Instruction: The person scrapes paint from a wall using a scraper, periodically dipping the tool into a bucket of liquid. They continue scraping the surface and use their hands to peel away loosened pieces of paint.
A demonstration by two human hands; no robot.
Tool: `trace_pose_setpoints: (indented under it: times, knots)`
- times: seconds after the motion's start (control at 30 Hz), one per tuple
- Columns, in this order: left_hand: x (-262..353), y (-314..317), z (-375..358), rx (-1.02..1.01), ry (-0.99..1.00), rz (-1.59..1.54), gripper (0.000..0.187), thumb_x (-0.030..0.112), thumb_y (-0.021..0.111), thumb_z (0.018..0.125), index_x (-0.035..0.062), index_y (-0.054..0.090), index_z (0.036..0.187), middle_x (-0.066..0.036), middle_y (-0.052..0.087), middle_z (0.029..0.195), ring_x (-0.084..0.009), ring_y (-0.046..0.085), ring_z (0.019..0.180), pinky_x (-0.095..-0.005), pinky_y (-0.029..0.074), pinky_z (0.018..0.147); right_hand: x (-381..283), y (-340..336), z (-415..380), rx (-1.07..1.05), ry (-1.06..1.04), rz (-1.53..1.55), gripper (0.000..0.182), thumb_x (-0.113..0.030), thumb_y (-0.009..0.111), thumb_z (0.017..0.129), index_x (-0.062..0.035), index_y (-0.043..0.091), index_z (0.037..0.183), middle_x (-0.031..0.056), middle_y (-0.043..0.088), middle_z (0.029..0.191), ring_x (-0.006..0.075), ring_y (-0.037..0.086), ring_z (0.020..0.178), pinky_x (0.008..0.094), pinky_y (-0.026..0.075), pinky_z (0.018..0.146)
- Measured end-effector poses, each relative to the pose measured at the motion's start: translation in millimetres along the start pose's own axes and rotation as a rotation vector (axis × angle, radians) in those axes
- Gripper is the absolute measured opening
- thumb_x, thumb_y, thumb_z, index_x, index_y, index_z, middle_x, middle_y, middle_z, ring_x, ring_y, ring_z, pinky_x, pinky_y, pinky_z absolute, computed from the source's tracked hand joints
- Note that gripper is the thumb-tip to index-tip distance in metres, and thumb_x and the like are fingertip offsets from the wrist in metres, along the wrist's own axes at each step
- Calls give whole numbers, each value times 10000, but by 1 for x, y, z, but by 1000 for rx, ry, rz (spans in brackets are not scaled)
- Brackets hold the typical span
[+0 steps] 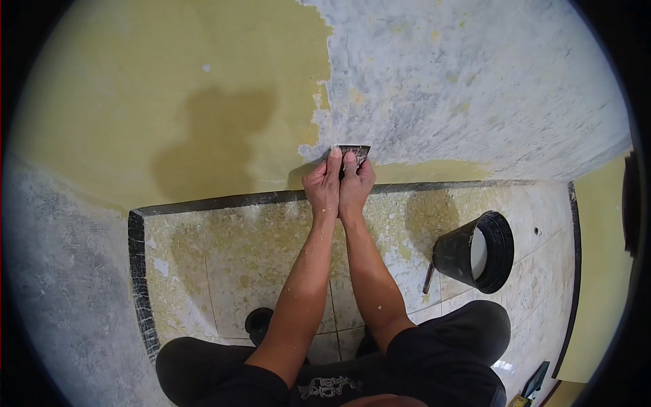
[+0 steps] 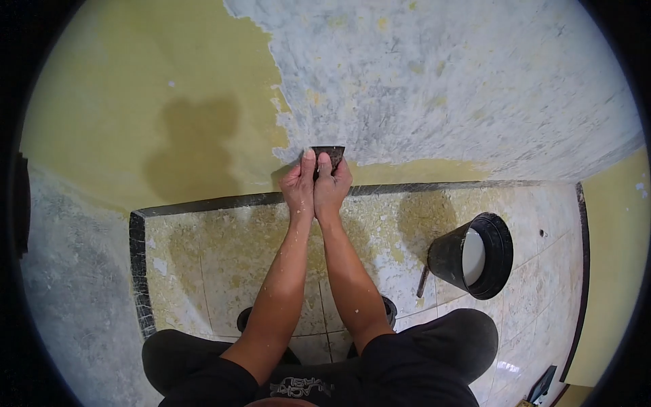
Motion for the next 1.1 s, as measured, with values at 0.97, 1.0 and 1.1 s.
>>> trace_pose_setpoints:
  times: [0.97,1.0,1.1]
  knots:
    - [26,-32,1,30,-65,90,351,308,658,867,-41,679,828,50,568,704,-50,441,658,-224,408,601,-11,21,-25,39,21,-240,256,-206,576,888,45,595,838,93,598,700,146,481,636,324,423,609]
    - [33,-31,6,28,-55,89,351,308,658,867,-41,679,828,50,568,704,-50,441,658,-224,408,601,-11,24,-26,31,53,-199,233,-189,575,888,39,601,847,91,602,706,146,484,640,323,424,614]
    - [35,-32,4,12,-135,220,324,280,664,866,-41,687,826,47,582,705,-45,447,666,-216,404,602,-14,30,-24,21,106,-173,205,-167,578,888,33,610,860,82,606,714,142,487,647,318,425,617]
Point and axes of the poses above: each hand's wrist, its own z-axis towards the middle knuckle, its own y-axis out of the palm, x = y × z, the point moved 9 cm from there along z, towards the middle knuckle
